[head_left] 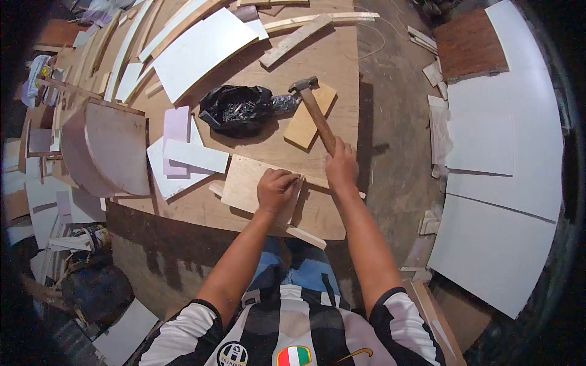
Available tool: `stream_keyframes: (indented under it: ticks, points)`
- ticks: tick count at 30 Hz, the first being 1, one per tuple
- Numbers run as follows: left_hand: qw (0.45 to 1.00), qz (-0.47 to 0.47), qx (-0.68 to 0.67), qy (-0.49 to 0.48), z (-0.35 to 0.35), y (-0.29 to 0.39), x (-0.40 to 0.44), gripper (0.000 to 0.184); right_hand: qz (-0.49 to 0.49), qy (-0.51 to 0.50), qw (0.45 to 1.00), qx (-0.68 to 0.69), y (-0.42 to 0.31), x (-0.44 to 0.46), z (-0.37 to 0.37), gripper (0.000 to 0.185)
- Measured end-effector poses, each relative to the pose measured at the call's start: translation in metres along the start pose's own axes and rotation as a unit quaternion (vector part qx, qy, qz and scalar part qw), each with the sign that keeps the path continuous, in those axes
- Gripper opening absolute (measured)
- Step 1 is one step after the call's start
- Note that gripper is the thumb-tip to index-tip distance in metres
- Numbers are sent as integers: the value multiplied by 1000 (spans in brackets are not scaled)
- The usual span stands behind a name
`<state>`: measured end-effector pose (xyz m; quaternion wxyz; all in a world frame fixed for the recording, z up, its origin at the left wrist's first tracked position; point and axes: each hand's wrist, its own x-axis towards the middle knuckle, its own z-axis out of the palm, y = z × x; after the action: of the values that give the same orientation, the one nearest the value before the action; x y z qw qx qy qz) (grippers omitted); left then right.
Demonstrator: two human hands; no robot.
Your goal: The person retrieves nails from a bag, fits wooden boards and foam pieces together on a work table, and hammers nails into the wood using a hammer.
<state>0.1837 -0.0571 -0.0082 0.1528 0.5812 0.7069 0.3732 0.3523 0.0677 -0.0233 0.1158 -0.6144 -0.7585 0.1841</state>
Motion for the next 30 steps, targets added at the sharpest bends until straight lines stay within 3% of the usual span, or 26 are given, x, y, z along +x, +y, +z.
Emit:
stream_keyframes:
  ticks: [10,13,16,18,19,21,23,25,27,30]
  points:
    - [1000,14,-2,-4,0,-1,0,17,1,4,1000,-29,3,2,3,61]
    - [1000,19,-5,1,-1,1,1,16,52,-54,997,14,3,5,1,57]
    - [1000,23,-5,1,-1,0,2,14,69,-85,992,68,1,7,-11,59]
    - [1000,21,-3,-2,-1,0,0,14,81,-86,968,223,0,-6,-27,56]
    - [1000,20,-7,0,0,0,0,14,80,-86,968,223,1,-15,-31,56]
    - [1000,16,-11,3,-2,0,1,13,-54,49,950,305,4,-45,-40,51]
    - [999,28,-15,15,-2,2,1,12,88,-58,920,378,14,-88,-55,47]
    - [999,30,-15,19,-2,3,3,12,98,-158,921,342,39,-121,-68,43]
    - [999,33,-16,20,-4,6,3,11,57,-89,946,307,20,-155,-93,43]
    - [999,42,5,16,-5,11,3,11,103,-136,962,212,11,-185,-112,48]
